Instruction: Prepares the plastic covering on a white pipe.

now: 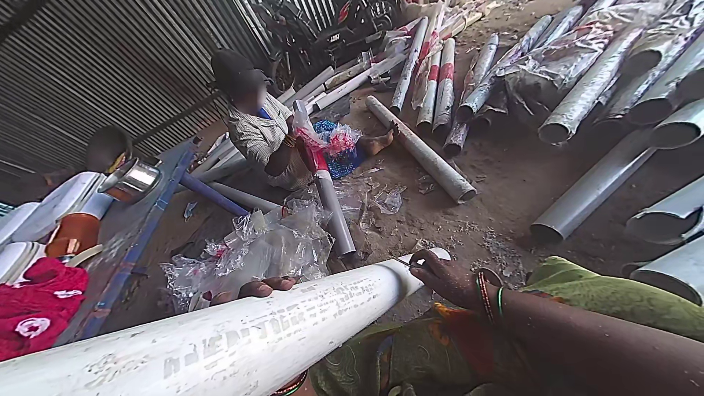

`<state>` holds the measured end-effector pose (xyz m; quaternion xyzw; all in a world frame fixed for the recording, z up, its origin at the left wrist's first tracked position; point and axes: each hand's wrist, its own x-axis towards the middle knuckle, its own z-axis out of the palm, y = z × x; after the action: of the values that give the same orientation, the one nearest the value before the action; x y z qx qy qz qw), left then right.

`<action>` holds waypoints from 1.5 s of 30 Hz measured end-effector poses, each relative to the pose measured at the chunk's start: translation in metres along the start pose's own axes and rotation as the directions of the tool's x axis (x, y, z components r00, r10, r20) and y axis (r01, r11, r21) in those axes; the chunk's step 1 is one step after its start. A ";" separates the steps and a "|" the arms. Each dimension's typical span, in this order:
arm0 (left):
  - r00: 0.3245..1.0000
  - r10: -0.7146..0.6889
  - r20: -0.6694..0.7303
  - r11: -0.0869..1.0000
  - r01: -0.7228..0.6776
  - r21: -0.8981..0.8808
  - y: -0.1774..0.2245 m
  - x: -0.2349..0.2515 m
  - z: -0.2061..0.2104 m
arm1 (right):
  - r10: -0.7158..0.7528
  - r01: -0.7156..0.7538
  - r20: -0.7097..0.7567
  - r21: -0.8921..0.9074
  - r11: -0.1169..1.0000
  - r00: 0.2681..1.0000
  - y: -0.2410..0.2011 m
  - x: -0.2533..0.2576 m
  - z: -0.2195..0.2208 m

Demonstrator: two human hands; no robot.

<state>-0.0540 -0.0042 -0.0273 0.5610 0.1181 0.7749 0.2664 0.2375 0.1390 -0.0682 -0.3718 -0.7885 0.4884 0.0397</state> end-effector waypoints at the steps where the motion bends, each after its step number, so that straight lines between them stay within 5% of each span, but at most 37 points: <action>1: 1.000 -0.008 0.009 1.000 0.008 -0.004 0.000 0.000 0.000 | 0.000 0.000 0.001 -0.001 1.000 1.000 0.000 0.000 0.000; 15: 0.999 0.014 -0.036 1.000 -0.014 -0.009 -0.001 0.000 0.007 | 0.003 -0.002 0.011 -0.021 1.000 1.000 -0.003 -0.002 -0.002; 18: 0.998 -0.032 0.048 0.999 0.033 -0.020 0.003 -0.001 -0.003 | 0.007 -0.007 0.018 -0.018 1.000 1.000 -0.005 -0.003 -0.004; 21: 0.957 -0.050 -0.287 0.998 0.056 0.011 0.006 0.005 0.031 | 0.011 -0.011 0.008 -0.016 1.000 1.000 -0.005 -0.003 -0.003; 24: 1.000 -0.005 -0.016 1.000 0.004 -0.012 0.000 0.002 0.006 | 0.008 -0.008 0.003 -0.017 1.000 1.000 -0.002 -0.002 -0.002; 30: 0.998 0.008 -0.069 1.000 -0.006 0.029 0.000 0.007 0.018 | 0.011 -0.011 0.012 0.006 1.000 1.000 -0.005 -0.002 -0.002; 34: 0.925 -0.153 0.348 0.986 0.166 -0.006 0.007 0.018 -0.035 | -0.054 0.057 -0.043 0.068 0.996 0.998 -0.002 -0.003 0.004; 37: 0.911 -0.305 0.277 0.948 0.319 -0.003 0.017 0.017 -0.033 | -0.157 0.163 -0.086 0.068 0.984 0.984 -0.007 -0.011 0.012; 38: 0.909 -0.400 0.114 0.915 0.403 -0.008 0.028 0.016 -0.019 | -0.208 0.214 -0.099 0.050 0.976 0.973 -0.010 -0.016 0.015; 39: 0.884 -0.415 -0.216 0.907 0.421 -0.020 0.036 0.012 0.005 | -0.247 0.251 -0.096 0.034 0.967 0.964 -0.014 -0.020 0.017; 40: 0.953 -0.278 -0.119 0.960 0.281 0.004 0.029 -0.002 -0.013 | -0.268 0.270 -0.079 0.016 0.963 0.960 -0.017 -0.024 0.019; 42: 0.986 -0.147 0.074 0.989 0.145 0.033 0.022 -0.019 -0.054 | -0.267 0.267 -0.034 -0.017 0.964 0.963 -0.021 -0.028 0.022; 45: 0.969 -0.242 0.049 0.970 0.243 -0.016 0.030 -0.015 -0.052 | -0.061 0.062 0.042 -0.026 0.998 0.997 -0.022 -0.020 0.021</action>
<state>-0.1077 -0.0309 -0.0426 0.5571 0.1713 0.7245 0.3679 0.2313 0.1055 -0.0557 -0.3377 -0.8069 0.4835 0.0337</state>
